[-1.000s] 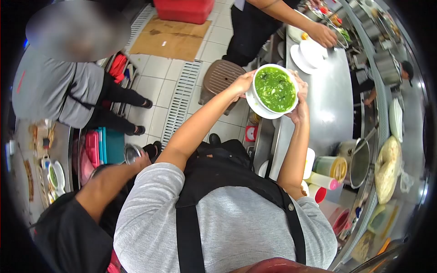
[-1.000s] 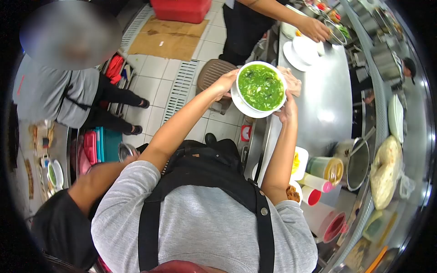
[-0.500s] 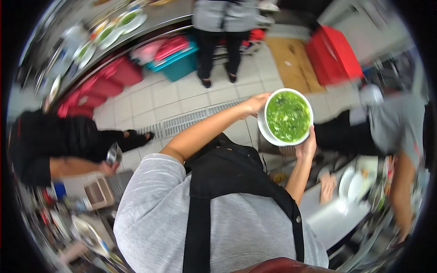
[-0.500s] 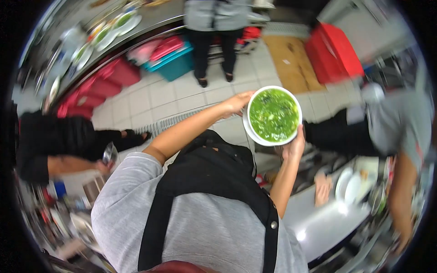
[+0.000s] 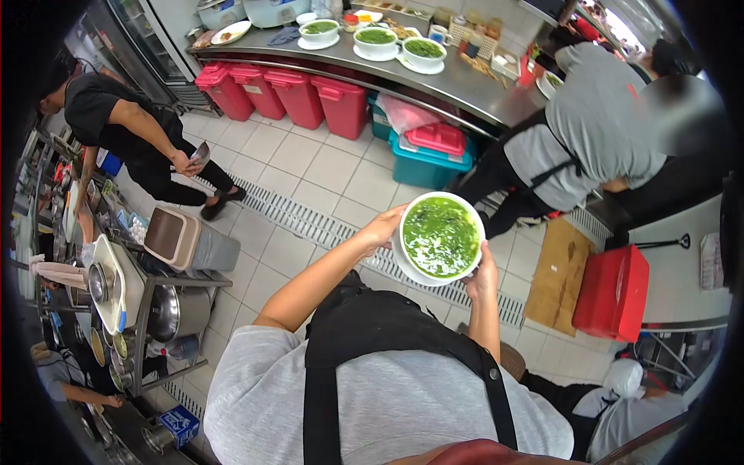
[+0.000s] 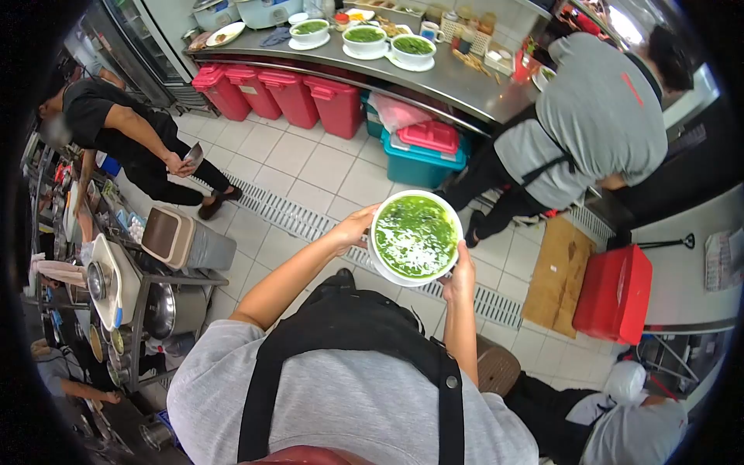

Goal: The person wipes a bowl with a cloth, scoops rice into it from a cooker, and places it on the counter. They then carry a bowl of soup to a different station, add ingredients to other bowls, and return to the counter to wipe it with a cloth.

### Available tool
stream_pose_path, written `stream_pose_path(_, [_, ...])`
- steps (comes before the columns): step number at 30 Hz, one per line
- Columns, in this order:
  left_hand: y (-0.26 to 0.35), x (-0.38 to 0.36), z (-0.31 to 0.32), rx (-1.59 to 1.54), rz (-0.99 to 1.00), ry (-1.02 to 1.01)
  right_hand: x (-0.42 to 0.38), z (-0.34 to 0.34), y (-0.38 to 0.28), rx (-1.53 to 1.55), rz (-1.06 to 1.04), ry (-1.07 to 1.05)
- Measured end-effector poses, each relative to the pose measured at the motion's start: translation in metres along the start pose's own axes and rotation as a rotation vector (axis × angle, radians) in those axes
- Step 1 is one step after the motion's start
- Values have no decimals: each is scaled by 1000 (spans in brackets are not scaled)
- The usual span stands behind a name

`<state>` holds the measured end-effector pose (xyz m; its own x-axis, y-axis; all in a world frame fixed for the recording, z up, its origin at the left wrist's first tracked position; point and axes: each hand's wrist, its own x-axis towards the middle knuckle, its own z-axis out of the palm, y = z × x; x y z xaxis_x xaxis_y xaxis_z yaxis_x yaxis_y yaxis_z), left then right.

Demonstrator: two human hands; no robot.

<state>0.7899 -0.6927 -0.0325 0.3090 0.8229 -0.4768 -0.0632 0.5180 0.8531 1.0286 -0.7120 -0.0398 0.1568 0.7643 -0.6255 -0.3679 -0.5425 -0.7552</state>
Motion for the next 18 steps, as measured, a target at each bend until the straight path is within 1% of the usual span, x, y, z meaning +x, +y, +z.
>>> stream_pose_path(2, [23, 8, -48, 7, -4, 122, 23, 60, -7, -8, -12, -55])
stream_pose_path(3, [29, 13, -73, 6, 0, 127, 33, 87, -11, -34, -19, -79])
stream_pose_path(4, [33, 21, -98, -9, 5, 162, 56, 106, -8, -17, 10, -155])
stream_pose_path(5, [41, 28, -121, -24, 11, 196, 66, 133, -13, -46, 16, -145])
stream_pose_path(9, [81, 58, -200, -45, -6, 286, 126, 223, -31, -81, 67, -255])
stream_pose_path(11, [105, 73, -232, -22, -18, 295, 137, 266, -49, -114, 47, -232])
stream_pose_path(13, [127, 93, -261, -32, 5, 307, 169, 301, -58, -117, 46, -263])
stream_pose_path(14, [139, 103, -273, -38, 3, 349, 180, 318, -64, -104, 35, -263])
stream_pose_path(18, [166, 156, -326, -31, 19, 336, 221, 377, -95, -114, 17, -247])
